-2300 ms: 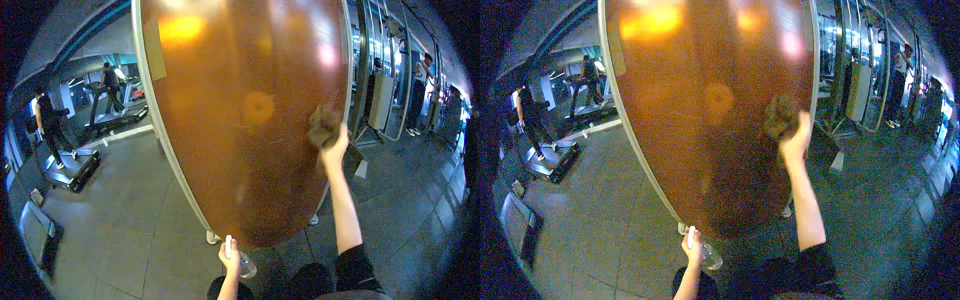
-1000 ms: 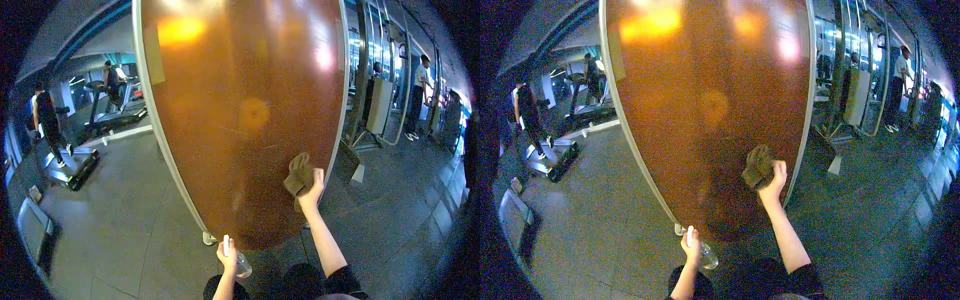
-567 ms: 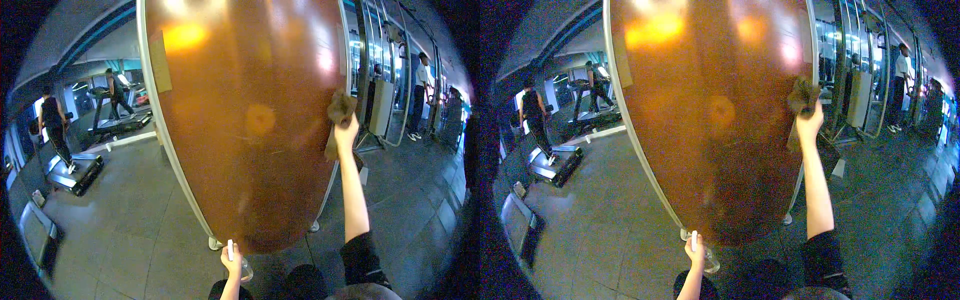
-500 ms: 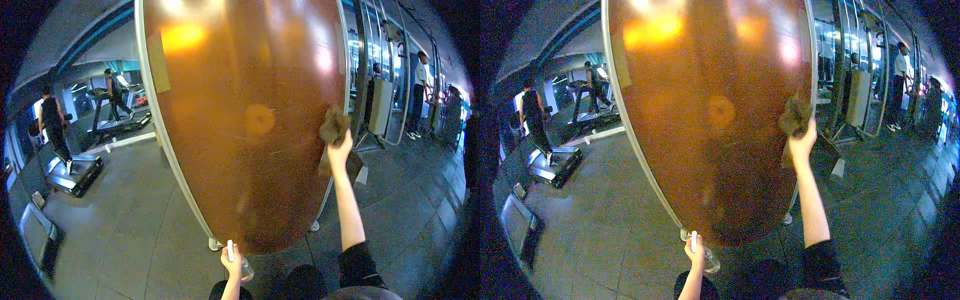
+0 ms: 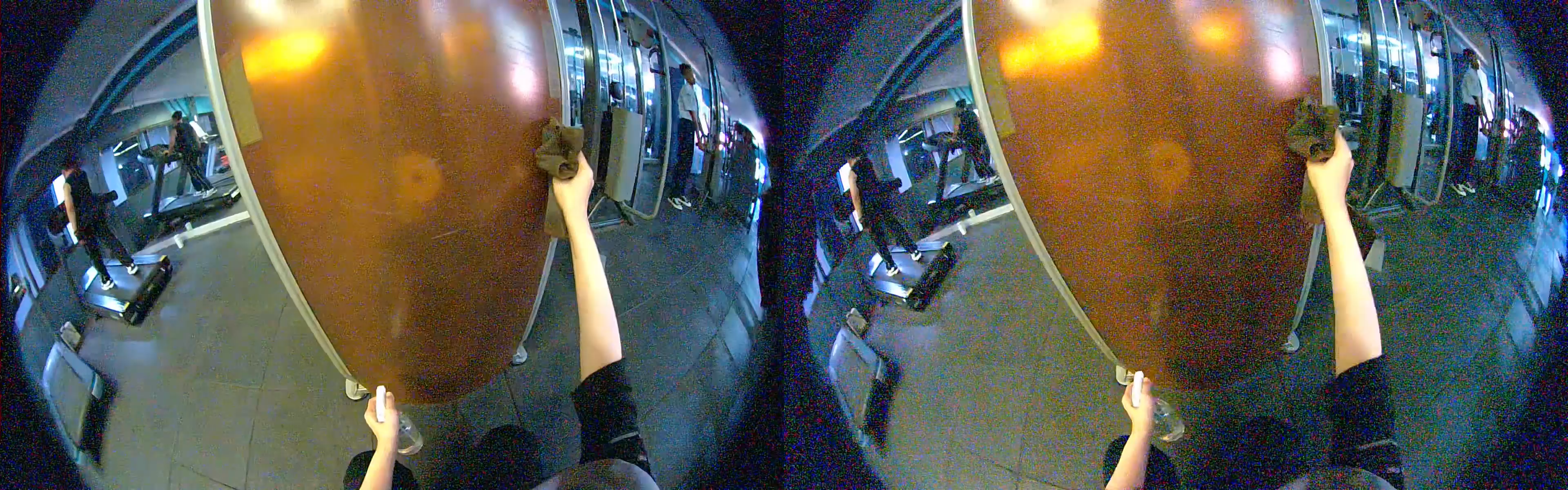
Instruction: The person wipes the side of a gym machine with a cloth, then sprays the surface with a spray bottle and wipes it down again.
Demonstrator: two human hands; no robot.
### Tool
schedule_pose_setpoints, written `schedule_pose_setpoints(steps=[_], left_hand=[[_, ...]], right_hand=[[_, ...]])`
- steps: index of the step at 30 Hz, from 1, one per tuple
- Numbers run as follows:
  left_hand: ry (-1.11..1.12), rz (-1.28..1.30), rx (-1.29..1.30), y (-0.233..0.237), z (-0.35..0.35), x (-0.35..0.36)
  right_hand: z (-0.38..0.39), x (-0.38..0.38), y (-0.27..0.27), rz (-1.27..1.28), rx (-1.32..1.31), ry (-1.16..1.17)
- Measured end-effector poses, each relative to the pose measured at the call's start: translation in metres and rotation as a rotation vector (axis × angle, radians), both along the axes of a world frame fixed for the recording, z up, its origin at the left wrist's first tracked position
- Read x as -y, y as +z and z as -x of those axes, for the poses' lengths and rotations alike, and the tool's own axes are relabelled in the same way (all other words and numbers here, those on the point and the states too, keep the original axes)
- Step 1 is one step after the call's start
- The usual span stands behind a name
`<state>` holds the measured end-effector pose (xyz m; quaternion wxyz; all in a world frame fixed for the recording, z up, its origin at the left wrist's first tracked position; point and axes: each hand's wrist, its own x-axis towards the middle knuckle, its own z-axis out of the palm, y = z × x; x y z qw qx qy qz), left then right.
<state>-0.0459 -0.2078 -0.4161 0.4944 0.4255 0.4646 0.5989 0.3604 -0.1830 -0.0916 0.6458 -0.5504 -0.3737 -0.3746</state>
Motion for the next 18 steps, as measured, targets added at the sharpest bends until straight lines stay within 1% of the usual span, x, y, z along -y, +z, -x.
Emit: schedule_pose_setpoints(steps=[1, 2, 3, 4, 5, 6, 7, 9, 11, 13, 15, 17, 18], left_hand=[[0.014, -0.013, 0.008, 0.000, 0.000, 0.000], [0.009, -0.065, -0.001, -0.005, 0.000, -0.003], [-0.054, -0.080, 0.016, -0.015, 0.005, -0.007], [-0.028, -0.060, 0.004, -0.007, 0.000, -0.005], [0.001, -0.038, -0.005, 0.000, -0.003, -0.002], [-0.007, -0.033, -0.035, -0.010, -0.001, -0.006], [-0.002, -0.029, -0.023, -0.011, -0.006, -0.008], [0.038, -0.004, -0.041, -0.013, -0.006, -0.007], [0.065, 0.027, -0.034, -0.017, -0.007, -0.008], [0.047, 0.049, -0.018, -0.013, -0.010, -0.007], [0.082, 0.049, -0.020, -0.004, -0.017, 0.000], [0.153, 0.042, -0.005, 0.004, -0.021, 0.004], [0.134, 0.064, 0.006, 0.006, -0.020, 0.004]], right_hand=[[0.000, 0.001, -0.010, -0.007, 0.035, -0.029], [0.039, 0.017, -0.011, -0.003, 0.041, 0.059], [0.052, 0.020, -0.031, 0.010, 0.083, 0.081], [0.061, 0.020, -0.054, 0.014, 0.149, 0.081], [0.053, 0.004, -0.095, -0.027, 0.220, 0.009], [0.099, 0.027, -0.088, 0.092, 0.122, 0.213], [0.108, 0.032, -0.099, 0.203, 0.134, 0.216], [0.086, 0.013, -0.104, 0.129, -0.031, 0.251], [0.060, 0.005, -0.075, 0.064, -0.143, 0.296], [0.033, -0.008, -0.024, -0.155, 0.143, 0.075], [0.018, 0.003, 0.035, -0.066, 0.059, 0.043], [-0.003, 0.006, 0.055, 0.006, -0.040, 0.047], [-0.007, 0.008, 0.051, 0.008, 0.017, 0.075]])
